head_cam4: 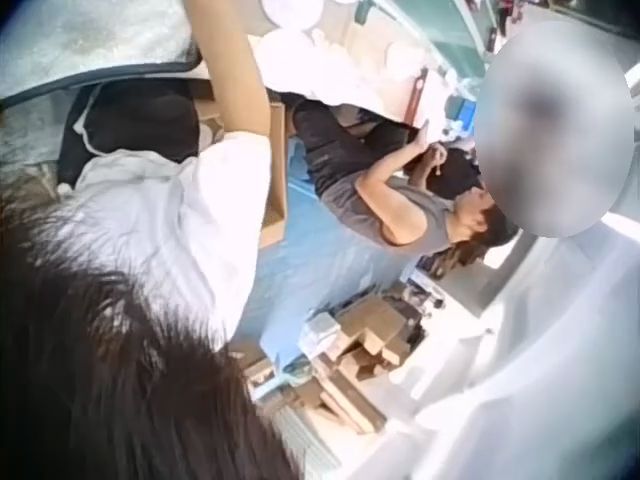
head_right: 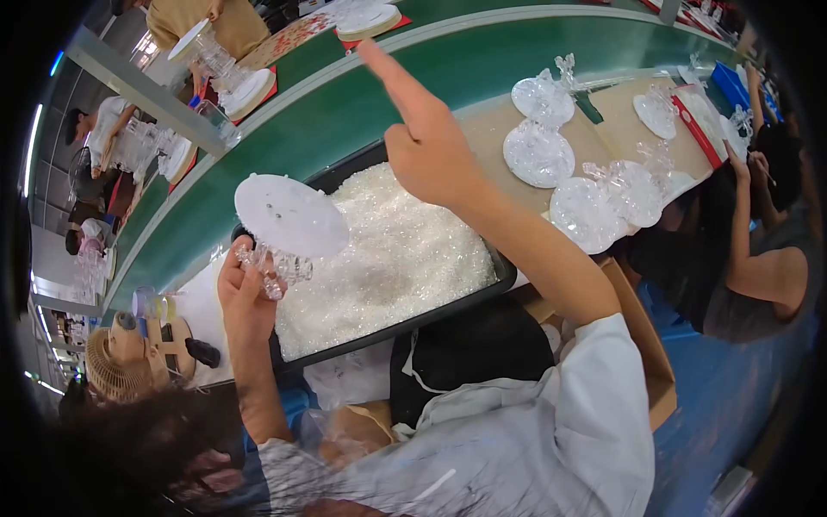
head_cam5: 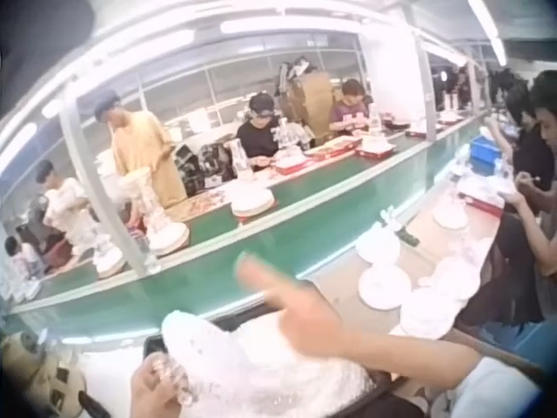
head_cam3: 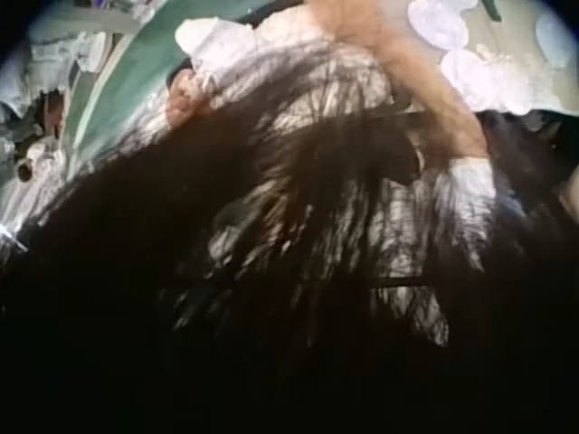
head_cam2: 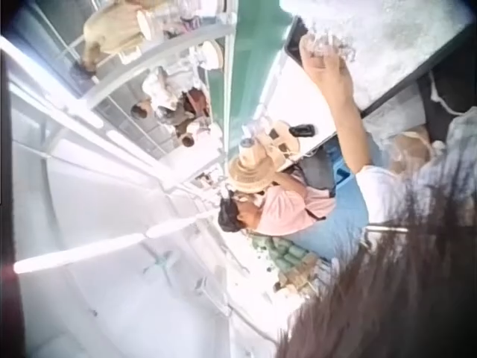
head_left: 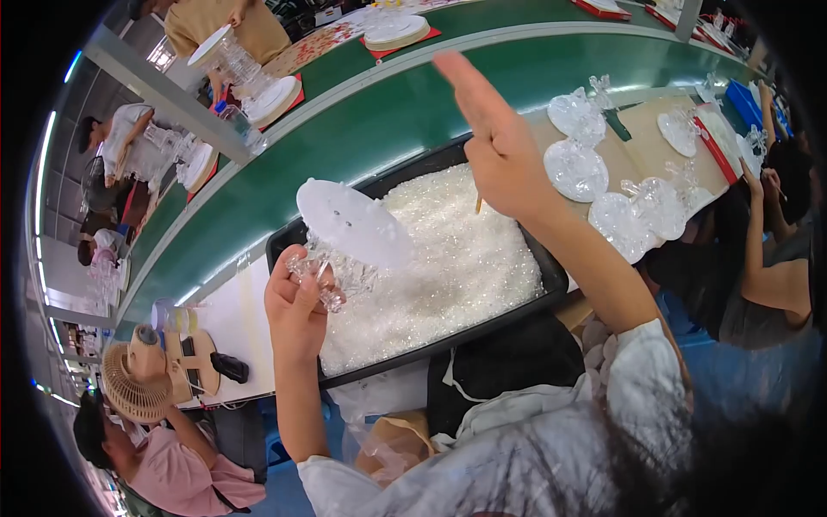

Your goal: Applying decorative white beads to clear plastic lamp fixture components using a small brush.

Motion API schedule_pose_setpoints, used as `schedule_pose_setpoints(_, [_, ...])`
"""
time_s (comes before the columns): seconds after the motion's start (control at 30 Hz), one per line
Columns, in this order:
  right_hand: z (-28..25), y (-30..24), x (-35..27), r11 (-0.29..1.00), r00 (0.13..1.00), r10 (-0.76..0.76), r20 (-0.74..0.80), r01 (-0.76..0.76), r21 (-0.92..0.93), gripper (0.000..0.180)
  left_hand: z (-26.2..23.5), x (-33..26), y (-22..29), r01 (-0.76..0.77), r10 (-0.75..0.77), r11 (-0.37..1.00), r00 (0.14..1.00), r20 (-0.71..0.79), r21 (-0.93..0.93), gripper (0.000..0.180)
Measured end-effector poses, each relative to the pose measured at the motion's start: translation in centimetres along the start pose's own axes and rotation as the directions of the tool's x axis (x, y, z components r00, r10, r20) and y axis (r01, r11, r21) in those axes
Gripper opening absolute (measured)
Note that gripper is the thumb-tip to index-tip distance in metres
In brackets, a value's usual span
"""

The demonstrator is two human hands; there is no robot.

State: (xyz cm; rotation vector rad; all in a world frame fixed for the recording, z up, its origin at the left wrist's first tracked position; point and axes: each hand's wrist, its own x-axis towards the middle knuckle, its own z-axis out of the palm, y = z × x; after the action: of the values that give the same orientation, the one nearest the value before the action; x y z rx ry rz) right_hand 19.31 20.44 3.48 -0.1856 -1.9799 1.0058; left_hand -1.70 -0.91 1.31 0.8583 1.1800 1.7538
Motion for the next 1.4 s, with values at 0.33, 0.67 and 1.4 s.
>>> schedule_pose_setpoints(0.33, [2.8, -0.4, -2.4, 0.993, 0.875, -0.085, 0.476, 0.038, 0.107, 0.085, 0.1, 0.2, 0.2, 0.044, -0.045, 0.999, 0.996, 0.082, 0.02, 0.043])
schedule_pose_setpoints(0.67, [0.4, 0.7, -1.0, 0.999, 0.977, 0.022, 0.212, -0.027, 0.021, 0.084, 0.4, 0.2, 0.2, 0.08, -0.08, 0.997, 0.979, 0.185, 0.004, 0.042])
schedule_pose_setpoints(1.4, [0.3, -2.8, -3.7, 0.996, 0.936, -0.076, 0.344, 0.052, 0.077, 0.08, 1.3, -0.1, 0.9, -0.147, 0.127, 0.962, 0.987, 0.099, 0.231, 0.039])
